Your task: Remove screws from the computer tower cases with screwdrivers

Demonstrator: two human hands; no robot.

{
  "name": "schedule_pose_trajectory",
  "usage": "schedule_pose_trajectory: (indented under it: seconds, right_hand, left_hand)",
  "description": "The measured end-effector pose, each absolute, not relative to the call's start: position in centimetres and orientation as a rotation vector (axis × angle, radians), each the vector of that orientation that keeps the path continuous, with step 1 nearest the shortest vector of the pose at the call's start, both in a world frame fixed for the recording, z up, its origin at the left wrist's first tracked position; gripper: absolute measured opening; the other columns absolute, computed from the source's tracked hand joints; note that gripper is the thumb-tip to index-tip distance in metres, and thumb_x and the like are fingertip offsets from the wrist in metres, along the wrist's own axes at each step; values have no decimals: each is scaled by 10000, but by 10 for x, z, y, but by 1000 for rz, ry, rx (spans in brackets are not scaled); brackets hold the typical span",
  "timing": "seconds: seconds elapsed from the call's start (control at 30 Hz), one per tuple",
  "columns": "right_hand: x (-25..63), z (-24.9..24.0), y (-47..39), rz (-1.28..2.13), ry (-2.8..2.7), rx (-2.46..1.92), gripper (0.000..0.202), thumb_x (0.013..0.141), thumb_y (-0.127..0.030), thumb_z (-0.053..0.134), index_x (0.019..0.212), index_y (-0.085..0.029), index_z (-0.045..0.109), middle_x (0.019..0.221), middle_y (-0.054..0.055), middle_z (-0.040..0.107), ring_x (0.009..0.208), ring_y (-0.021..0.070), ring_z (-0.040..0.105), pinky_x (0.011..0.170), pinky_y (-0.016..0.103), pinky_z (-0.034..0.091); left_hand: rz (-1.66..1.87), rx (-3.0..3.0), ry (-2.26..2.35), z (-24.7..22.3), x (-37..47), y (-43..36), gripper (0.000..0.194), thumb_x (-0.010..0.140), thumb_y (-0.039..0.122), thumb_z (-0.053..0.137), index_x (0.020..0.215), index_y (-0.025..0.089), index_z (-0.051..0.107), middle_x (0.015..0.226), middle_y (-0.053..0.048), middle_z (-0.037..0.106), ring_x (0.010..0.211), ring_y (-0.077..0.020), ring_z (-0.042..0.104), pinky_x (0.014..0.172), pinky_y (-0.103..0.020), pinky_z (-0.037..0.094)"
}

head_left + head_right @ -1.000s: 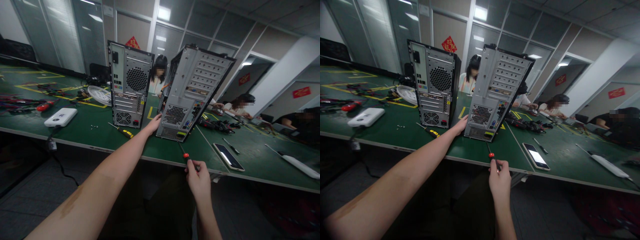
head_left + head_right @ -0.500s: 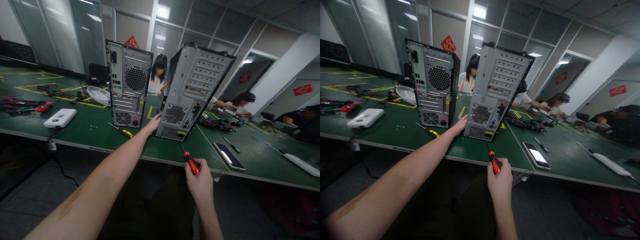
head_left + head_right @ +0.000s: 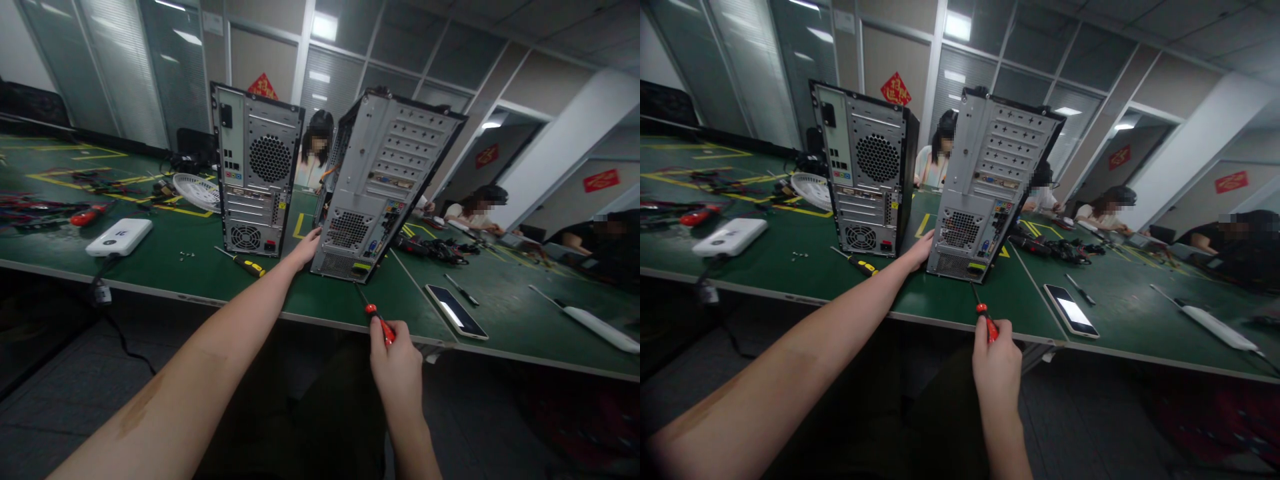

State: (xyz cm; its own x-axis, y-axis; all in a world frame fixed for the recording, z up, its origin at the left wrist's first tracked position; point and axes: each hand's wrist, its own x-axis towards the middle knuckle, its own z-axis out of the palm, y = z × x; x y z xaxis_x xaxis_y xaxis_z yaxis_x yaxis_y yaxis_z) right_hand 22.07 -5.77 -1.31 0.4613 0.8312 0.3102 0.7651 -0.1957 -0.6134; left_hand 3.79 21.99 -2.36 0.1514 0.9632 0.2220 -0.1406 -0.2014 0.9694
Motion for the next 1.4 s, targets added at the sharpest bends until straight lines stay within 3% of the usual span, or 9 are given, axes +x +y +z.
schedule_pose_trajectory:
  seconds: [0.1,0.33,0.6,0.77,0.97,1.1,1.27,1.4]
  right_hand:
    - [223,-13,-57,108,-1318,-2014,388,985,-613,418,891,-262,553,770,84,662,700,267,627,651,318,366]
    - [225,-26,-57,-95,-1530,-1890,241,1004,-469,497,1001,-240,572,796,45,622,704,243,602,656,311,355]
    - [226,-32,-58,-359,-1606,-1887,197,1007,-245,519,1150,-221,653,1088,79,558,726,180,553,641,303,366]
    - [223,-29,-57,-246,-1580,-1816,221,999,-360,511,1098,-209,638,1078,105,598,790,225,603,688,332,433]
    - [226,-21,-54,74,-1336,-1921,412,978,-611,446,925,-238,615,815,97,677,755,287,644,691,354,424]
    - [230,-20,-54,78,-1293,-1924,440,966,-636,451,955,-240,642,840,103,699,778,296,657,695,354,426]
    - [232,-27,-52,-135,-1487,-1726,334,931,-477,540,1087,-210,664,1052,128,649,930,299,658,845,420,512]
    - [231,-32,-54,-220,-1581,-1718,314,933,-294,511,1189,-207,671,1181,136,551,930,270,640,824,424,541]
  left_hand:
    - [1300,1346,862,-24,39,221,613,951,492,619,1513,249,588,1448,-94,707,1334,-300,655,1138,-434,504]
    - [1320,1328,827,-27,39,223,658,922,559,663,1502,256,603,1443,-92,711,1346,-305,648,1150,-432,494]
    - [1293,1341,861,-29,39,228,673,928,574,643,1525,269,586,1456,-87,704,1351,-313,645,1155,-456,487]
    - [1304,1349,868,-29,38,227,651,923,556,652,1505,270,605,1472,-84,698,1372,-316,633,1164,-451,478]
    - [1306,1345,877,-26,38,223,624,949,512,624,1505,230,602,1509,-104,672,1391,-314,625,1174,-447,468]
    - [1315,1343,843,-25,39,223,598,948,486,630,1490,232,614,1492,-90,686,1393,-299,625,1171,-422,476]
    - [1310,1338,823,-26,38,222,611,938,498,644,1498,258,607,1465,-85,703,1356,-301,649,1145,-435,502]
    - [1300,1333,820,-27,38,223,631,930,521,649,1508,273,596,1491,-81,686,1380,-302,633,1158,-444,495]
